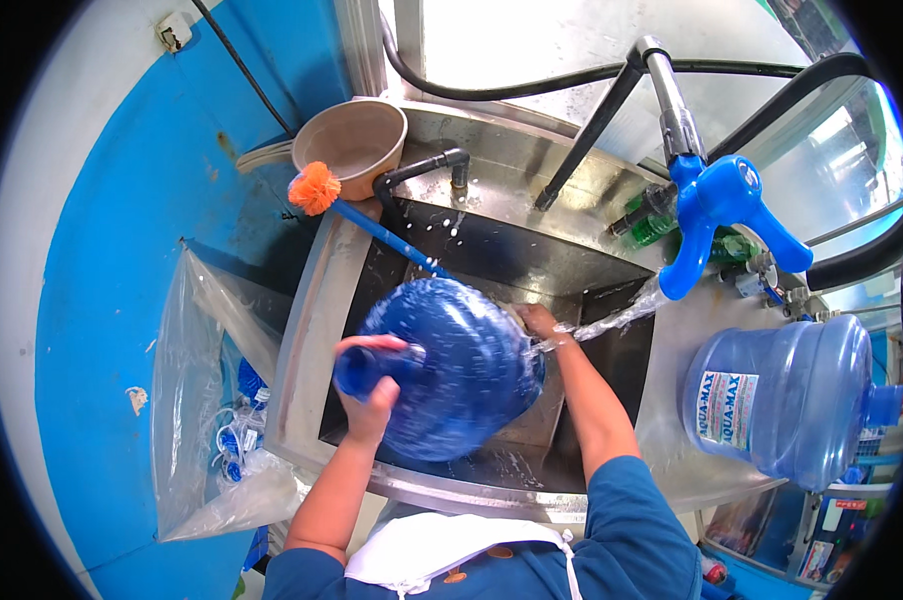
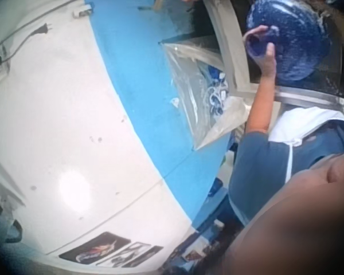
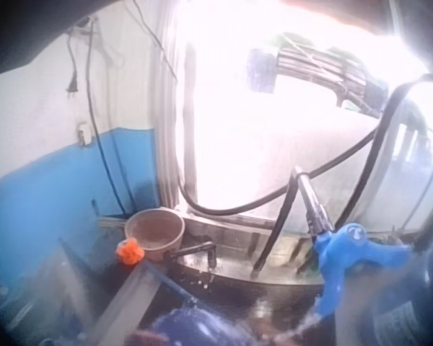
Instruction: The person retrieves two large blue water jugs from a storage area and carries them to a sink. They wash the exterior of one jug with soap and a sponge, rinse it thoroughly, and then fill it with water from a dispenser. The person repeats the filling process for the second jug.
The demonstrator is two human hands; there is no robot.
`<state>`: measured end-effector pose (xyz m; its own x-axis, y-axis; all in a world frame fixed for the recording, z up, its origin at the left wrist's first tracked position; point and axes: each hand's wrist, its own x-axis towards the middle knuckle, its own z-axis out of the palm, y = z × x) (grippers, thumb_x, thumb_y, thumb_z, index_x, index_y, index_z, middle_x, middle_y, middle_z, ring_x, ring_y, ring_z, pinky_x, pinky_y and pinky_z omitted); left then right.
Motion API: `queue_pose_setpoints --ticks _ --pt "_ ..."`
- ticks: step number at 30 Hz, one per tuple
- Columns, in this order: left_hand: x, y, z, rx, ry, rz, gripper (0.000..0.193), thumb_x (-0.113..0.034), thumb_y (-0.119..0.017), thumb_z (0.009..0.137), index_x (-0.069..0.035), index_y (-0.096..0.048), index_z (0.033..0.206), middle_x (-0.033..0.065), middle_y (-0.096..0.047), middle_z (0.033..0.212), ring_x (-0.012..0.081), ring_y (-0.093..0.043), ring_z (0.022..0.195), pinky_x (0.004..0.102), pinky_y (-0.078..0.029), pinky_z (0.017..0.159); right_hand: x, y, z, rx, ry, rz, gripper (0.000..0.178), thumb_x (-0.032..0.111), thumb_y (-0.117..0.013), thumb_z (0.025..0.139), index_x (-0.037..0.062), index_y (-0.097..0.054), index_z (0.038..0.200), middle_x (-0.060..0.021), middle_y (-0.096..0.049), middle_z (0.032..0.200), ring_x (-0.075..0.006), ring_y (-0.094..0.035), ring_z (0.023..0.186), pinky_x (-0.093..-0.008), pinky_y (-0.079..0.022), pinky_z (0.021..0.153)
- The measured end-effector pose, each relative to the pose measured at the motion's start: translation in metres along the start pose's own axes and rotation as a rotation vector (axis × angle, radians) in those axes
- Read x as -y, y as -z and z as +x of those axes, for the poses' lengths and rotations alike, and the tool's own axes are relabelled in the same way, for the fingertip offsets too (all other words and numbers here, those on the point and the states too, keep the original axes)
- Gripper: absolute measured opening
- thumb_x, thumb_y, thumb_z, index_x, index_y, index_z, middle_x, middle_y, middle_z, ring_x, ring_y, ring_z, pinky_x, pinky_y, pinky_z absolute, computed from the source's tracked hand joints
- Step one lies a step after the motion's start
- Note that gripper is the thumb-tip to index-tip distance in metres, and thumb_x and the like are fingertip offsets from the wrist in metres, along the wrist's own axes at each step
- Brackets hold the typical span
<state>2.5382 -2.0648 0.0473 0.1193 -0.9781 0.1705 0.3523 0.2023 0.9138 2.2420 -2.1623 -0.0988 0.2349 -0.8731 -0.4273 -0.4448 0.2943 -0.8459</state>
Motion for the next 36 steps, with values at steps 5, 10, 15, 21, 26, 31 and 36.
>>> queue_pose_setpoints --ticks 5,10,15,21,26,31,36 --pt "-0.001 -0.013 -0.004 0.152 -0.180 0.202 0.040 -0.015 -0.077 0.068 -0.003 -0.058 0.101 0.0096 -0.068 0.094 0.0233 -0.067 0.094 0.0390 -0.052 0.093 0.016 0.006 0.016 0.228 0.463 0.464 0.032 0.022 -0.061 0.095 -0.0010 -0.069 0.115 -0.0066 -0.071 0.108 -0.0122 -0.061 0.098 -0.0279 -0.047 0.091" --pt "-0.003 -0.012 -0.001 0.579 -0.096 -0.024 0.046 -0.016 -0.081 0.066 -0.002 -0.060 0.104 0.0136 -0.069 0.097 0.0257 -0.067 0.097 0.0425 -0.050 0.095 0.009 -0.002 0.020 0.109 0.053 -0.006 0.035 0.027 -0.057 0.096 -0.0015 -0.070 0.112 -0.0139 -0.072 0.108 -0.0226 -0.066 0.100 -0.0358 -0.049 0.091" --pt "-0.002 -0.004 -0.002 -0.087 -0.049 0.037 0.043 -0.014 -0.076 0.067 -0.002 -0.057 0.104 0.0113 -0.067 0.096 0.0234 -0.066 0.096 0.0405 -0.050 0.095 0.009 0.004 -0.018 0.115 0.163 0.495 0.040 0.026 -0.065 0.093 0.0006 -0.065 0.124 -0.0091 -0.068 0.117 -0.0178 -0.062 0.106 -0.0303 -0.046 0.097" --pt "0.007 -0.010 -0.004 0.602 -0.056 -0.035 0.041 -0.013 -0.080 0.065 -0.002 -0.062 0.100 0.0126 -0.069 0.097 0.0253 -0.068 0.092 0.0402 -0.052 0.092 0.042 -0.007 0.036 0.386 0.142 0.426 0.026 0.020 -0.066 0.091 -0.0017 -0.072 0.104 -0.0094 -0.073 0.097 -0.0152 -0.066 0.088 -0.0304 -0.052 0.081" --pt "-0.007 0.008 -0.008 -0.021 -0.037 0.077 0.047 -0.019 -0.074 0.071 -0.006 -0.051 0.110 0.0109 -0.066 0.099 0.0224 -0.065 0.100 0.0412 -0.046 0.102 0.009 -0.001 -0.013 0.005 -0.128 0.310 0.038 0.023 -0.057 0.095 -0.0019 -0.065 0.122 -0.0136 -0.068 0.118 -0.0217 -0.064 0.105 -0.0327 -0.046 0.097" --pt "-0.001 0.003 -0.004 0.354 -0.072 0.057 0.036 -0.011 -0.077 0.066 -0.003 -0.061 0.097 0.0123 -0.068 0.094 0.0233 -0.068 0.093 0.0391 -0.052 0.092 0.067 -0.001 0.036 0.437 0.526 0.517 0.036 0.021 -0.061 0.089 -0.0047 -0.067 0.113 -0.0092 -0.070 0.112 -0.0158 -0.064 0.101 -0.0300 -0.048 0.092" --pt "0.005 0.000 -0.010 0.599 -0.191 -0.016 0.043 -0.018 -0.082 0.069 -0.003 -0.059 0.102 0.0129 -0.069 0.091 0.0265 -0.068 0.088 0.0444 -0.053 0.088 -0.028 -0.013 0.070 0.250 0.137 -0.339 0.035 0.034 -0.054 0.097 0.0049 -0.070 0.108 -0.0122 -0.074 0.096 -0.0220 -0.069 0.091 -0.0353 -0.052 0.081"
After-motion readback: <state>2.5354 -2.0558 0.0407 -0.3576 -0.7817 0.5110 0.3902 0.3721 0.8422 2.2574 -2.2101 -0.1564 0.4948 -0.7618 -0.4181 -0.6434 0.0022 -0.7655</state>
